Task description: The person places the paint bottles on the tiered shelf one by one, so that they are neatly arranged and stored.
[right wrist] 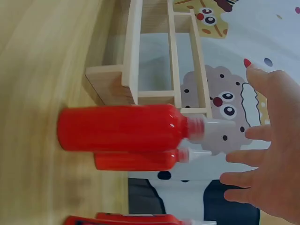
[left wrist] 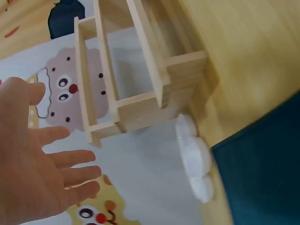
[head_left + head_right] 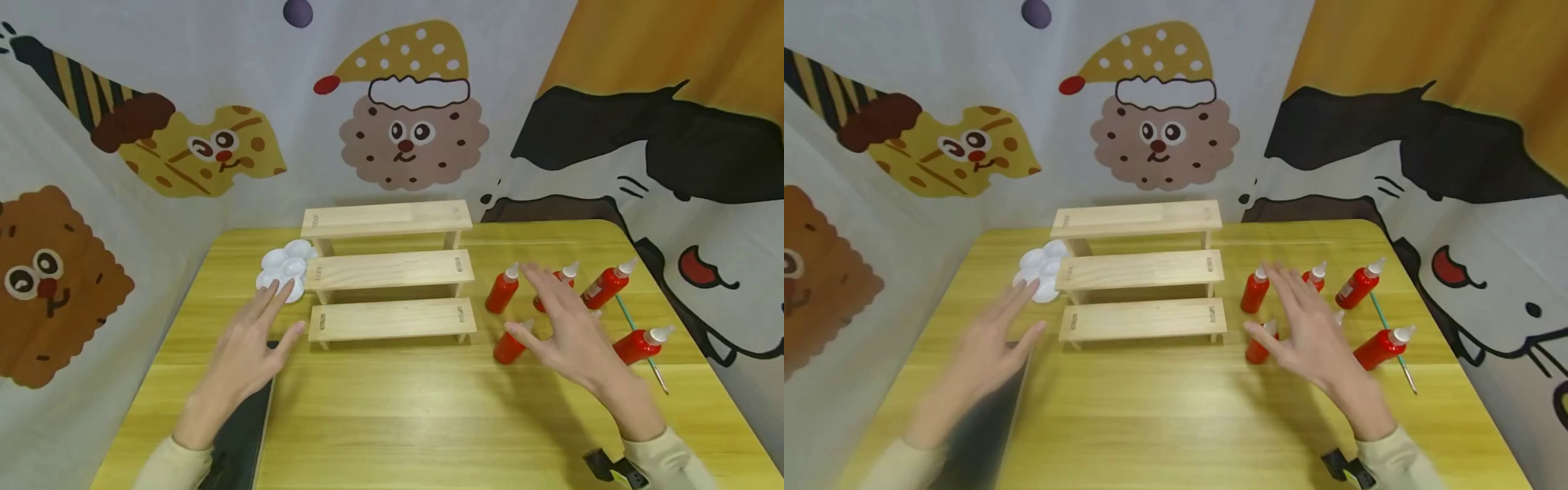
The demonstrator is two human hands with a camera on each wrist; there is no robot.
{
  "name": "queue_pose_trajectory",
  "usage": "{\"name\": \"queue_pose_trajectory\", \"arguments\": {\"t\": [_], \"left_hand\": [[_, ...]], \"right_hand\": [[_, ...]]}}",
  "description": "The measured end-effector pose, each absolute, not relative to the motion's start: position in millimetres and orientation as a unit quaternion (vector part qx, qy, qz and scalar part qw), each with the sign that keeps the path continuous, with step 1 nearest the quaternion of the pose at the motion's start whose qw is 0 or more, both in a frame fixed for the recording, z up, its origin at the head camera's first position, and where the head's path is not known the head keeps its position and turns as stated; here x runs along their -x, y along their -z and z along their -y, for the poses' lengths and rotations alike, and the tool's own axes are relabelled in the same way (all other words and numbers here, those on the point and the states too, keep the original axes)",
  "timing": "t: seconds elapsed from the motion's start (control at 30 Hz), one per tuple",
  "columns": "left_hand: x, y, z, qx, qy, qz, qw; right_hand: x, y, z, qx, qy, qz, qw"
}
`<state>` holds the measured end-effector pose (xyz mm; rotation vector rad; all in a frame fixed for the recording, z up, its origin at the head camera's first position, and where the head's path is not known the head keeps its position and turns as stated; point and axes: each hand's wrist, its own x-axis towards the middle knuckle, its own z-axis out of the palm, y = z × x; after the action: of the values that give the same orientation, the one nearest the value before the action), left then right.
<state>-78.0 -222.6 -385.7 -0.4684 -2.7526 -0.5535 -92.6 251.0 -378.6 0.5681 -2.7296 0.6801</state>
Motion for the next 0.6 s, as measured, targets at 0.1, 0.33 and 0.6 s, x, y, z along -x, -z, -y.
{"name": "queue_pose_trajectory", "arguments": {"t": [0.1, 0.33, 0.6], "left_hand": [[77.2, 392.7, 220.7, 0.139, 0.235, 0.954, 0.124], [78.9, 410.2, 212.4, 0.078, 0.324, 0.942, 0.050], [89.1, 438.7, 203.2, 0.053, 0.413, 0.909, 0.034]], "right_hand": [[88.2, 385.5, -249.7, -0.193, -0.263, 0.936, 0.132], [77.2, 400.6, -250.0, -0.161, -0.302, 0.932, 0.123], [67.8, 422.9, -251.8, -0.141, -0.321, 0.929, 0.114]]}}
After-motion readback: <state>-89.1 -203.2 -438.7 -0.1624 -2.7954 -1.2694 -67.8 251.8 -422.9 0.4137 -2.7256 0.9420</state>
